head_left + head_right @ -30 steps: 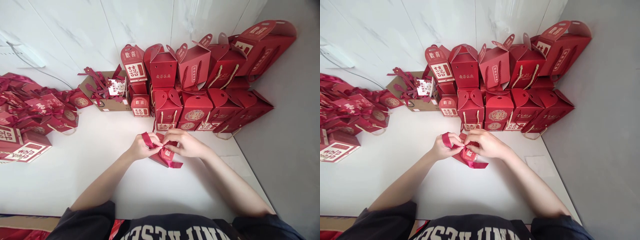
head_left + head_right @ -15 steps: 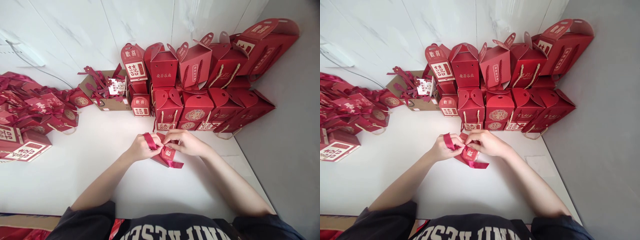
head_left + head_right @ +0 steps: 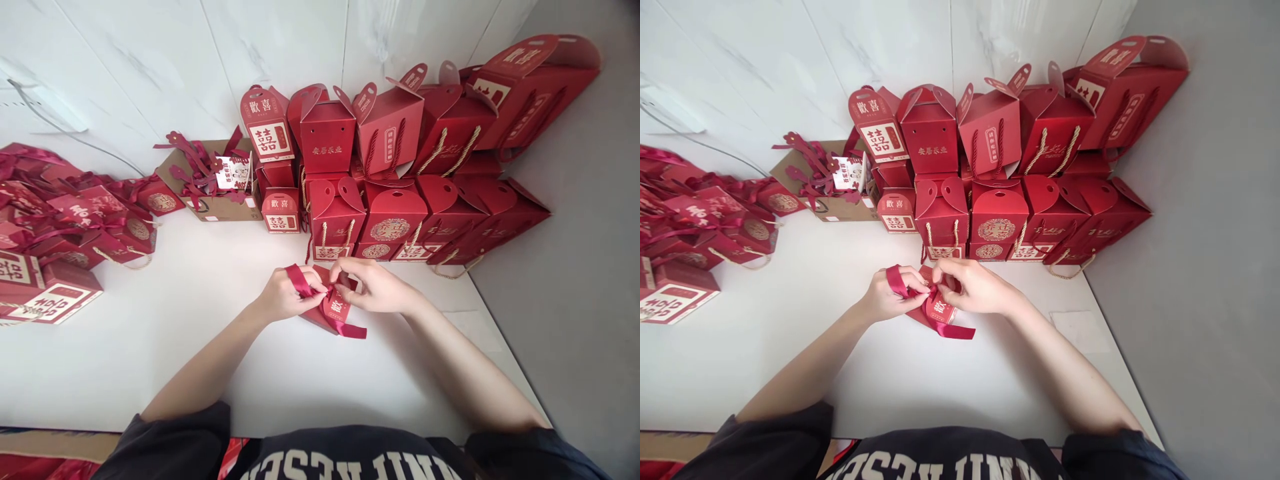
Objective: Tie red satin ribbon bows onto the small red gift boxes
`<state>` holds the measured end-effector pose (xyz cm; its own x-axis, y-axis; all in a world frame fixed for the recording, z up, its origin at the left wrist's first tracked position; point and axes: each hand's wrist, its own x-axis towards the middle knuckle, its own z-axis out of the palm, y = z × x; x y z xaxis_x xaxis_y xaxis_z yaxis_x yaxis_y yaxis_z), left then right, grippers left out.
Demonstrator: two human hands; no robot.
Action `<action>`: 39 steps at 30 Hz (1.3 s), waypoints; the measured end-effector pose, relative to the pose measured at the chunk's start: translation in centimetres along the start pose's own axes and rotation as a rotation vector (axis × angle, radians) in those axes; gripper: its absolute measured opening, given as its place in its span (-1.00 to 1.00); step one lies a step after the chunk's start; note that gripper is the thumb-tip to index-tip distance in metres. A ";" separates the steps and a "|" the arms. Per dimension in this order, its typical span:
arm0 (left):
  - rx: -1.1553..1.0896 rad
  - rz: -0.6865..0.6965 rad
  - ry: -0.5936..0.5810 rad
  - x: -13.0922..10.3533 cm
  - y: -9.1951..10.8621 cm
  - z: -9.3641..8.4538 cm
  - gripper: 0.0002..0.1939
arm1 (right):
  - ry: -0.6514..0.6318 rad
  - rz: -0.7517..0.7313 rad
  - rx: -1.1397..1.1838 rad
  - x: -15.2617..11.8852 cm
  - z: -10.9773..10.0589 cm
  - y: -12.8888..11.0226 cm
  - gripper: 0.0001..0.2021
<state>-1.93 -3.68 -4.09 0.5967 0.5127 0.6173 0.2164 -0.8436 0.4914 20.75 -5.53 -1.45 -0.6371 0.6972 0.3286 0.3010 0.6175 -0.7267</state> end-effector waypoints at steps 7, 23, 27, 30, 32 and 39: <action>-0.023 -0.009 0.002 0.0 0.0 0.0 -0.93 | 0.092 -0.054 -0.031 0.4 0.3 -0.1 -0.74; -0.039 -0.019 -0.002 0.0 -0.1 0.0 -0.93 | 0.015 0.004 0.147 0.3 0.0 -0.1 -0.75; -0.059 -0.038 -0.016 -0.1 -0.1 0.0 -0.94 | -0.005 -0.003 0.177 -0.1 0.0 0.0 -0.89; -0.059 -0.050 -0.019 0.0 -0.1 -0.1 -0.94 | -0.004 0.063 0.257 -0.5 -0.7 0.2 -0.93; -0.062 -0.051 -0.014 0.0 -0.1 -0.2 -0.94 | 0.040 0.099 0.319 -0.4 -2.0 0.2 -0.92; -0.095 -0.033 0.005 0.2 0.1 -0.3 -0.90 | 0.660 0.030 -0.163 -9.0 -5.6 -3.1 -0.82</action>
<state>-2.02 -3.64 -3.75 0.5870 0.5406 0.6027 0.1611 -0.8075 0.5674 29.48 -11.65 1.19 -0.0759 0.7591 0.6465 0.4482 0.6052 -0.6579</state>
